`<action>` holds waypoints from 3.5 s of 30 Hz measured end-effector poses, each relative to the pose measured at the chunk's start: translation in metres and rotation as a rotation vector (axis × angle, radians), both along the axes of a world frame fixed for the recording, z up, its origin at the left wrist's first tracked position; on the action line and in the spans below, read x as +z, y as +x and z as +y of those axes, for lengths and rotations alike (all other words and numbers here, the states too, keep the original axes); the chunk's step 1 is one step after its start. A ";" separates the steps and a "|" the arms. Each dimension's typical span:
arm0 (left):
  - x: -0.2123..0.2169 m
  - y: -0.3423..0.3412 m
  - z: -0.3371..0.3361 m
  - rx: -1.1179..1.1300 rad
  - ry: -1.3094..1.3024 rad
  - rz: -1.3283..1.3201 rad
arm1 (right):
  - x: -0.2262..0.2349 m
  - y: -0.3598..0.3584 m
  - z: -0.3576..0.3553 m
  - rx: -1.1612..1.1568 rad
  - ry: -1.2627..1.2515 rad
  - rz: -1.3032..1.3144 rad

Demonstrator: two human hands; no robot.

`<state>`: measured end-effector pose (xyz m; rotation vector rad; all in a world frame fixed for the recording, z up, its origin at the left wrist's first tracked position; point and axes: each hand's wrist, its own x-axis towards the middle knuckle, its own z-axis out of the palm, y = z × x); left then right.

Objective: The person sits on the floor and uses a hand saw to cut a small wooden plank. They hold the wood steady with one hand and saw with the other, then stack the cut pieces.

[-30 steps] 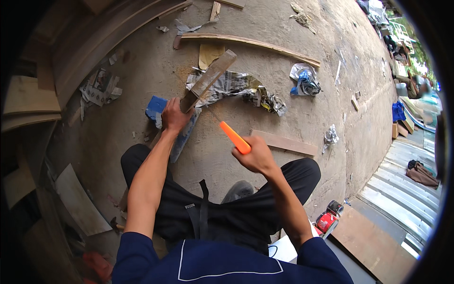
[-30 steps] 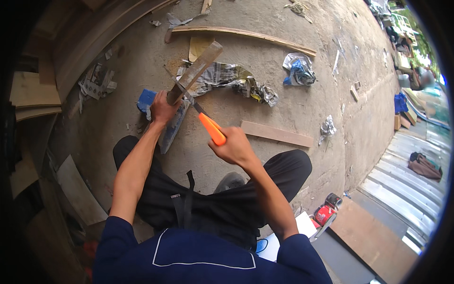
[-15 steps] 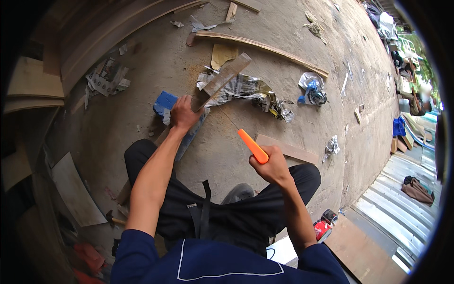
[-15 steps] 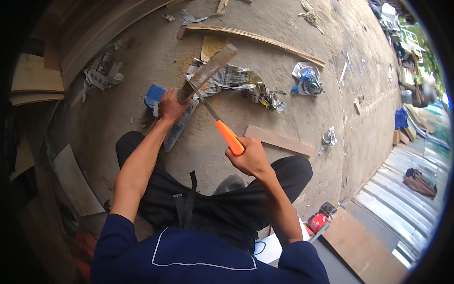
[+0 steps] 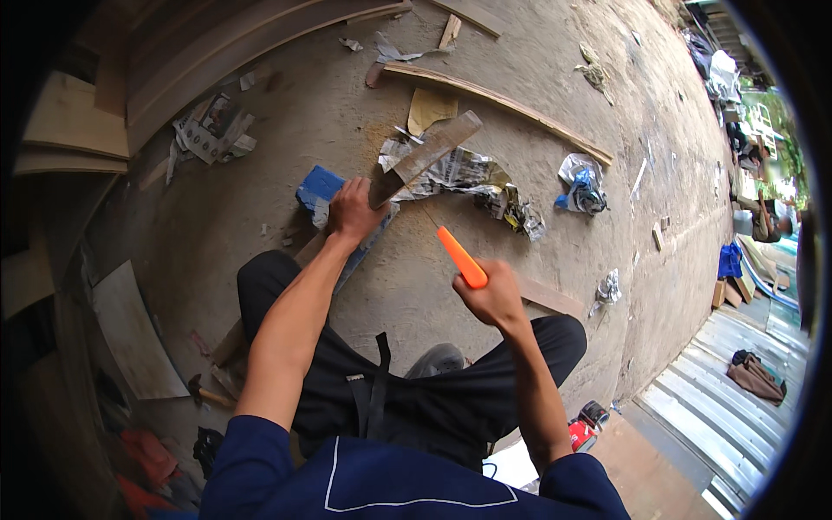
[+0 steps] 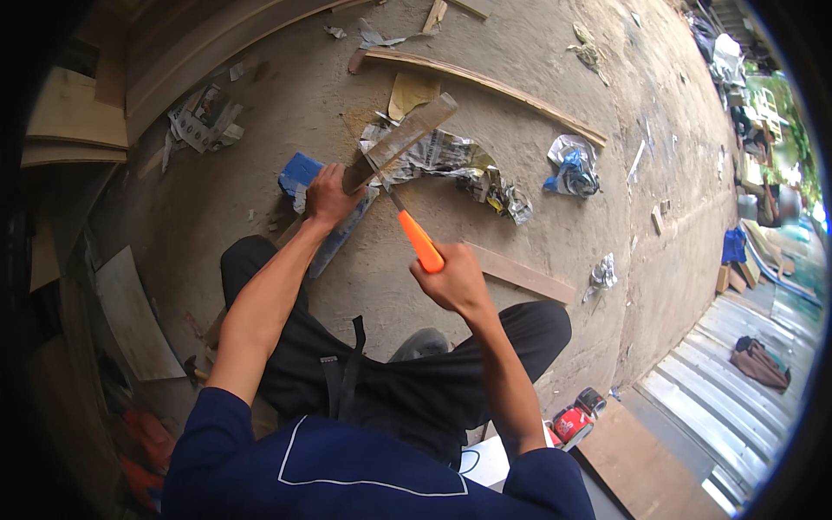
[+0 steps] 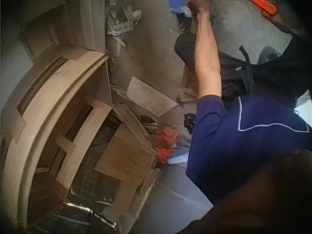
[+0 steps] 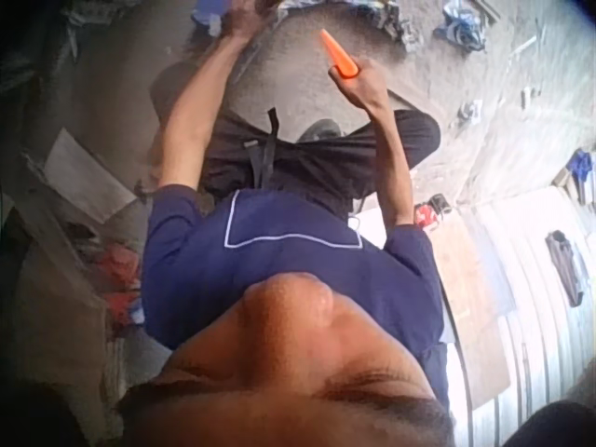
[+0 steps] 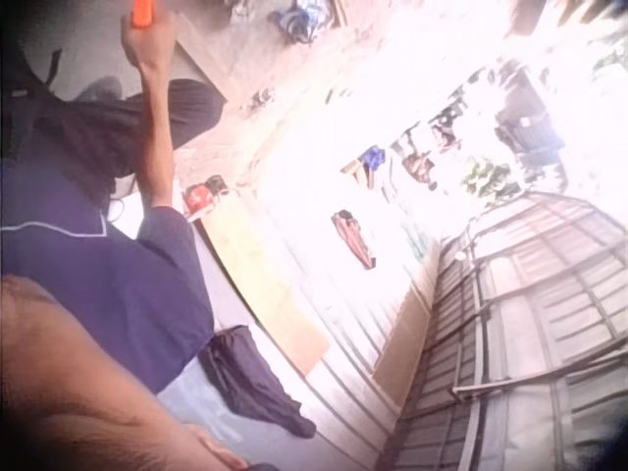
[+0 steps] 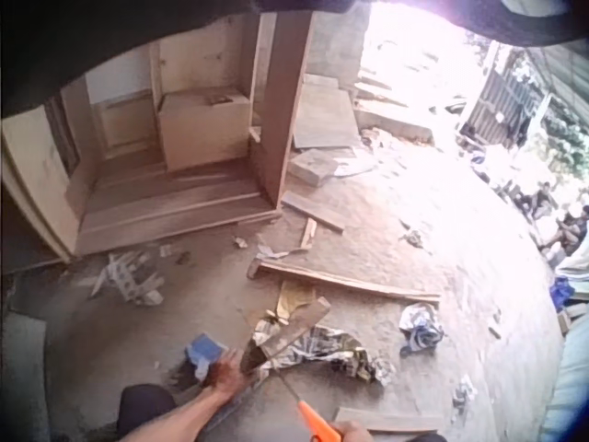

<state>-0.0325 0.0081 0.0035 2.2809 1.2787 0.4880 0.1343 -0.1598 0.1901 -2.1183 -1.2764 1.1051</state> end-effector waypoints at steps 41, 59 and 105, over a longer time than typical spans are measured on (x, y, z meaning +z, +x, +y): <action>-0.012 -0.029 -0.006 0.016 -0.105 0.150 | -0.023 0.001 0.012 -0.016 -0.046 0.069; -0.006 -0.020 -0.005 -0.038 -0.045 0.180 | 0.009 0.016 0.046 -0.051 -0.187 0.063; -0.009 -0.029 -0.001 0.046 -0.048 0.032 | 0.022 -0.002 0.001 -0.014 -0.034 0.024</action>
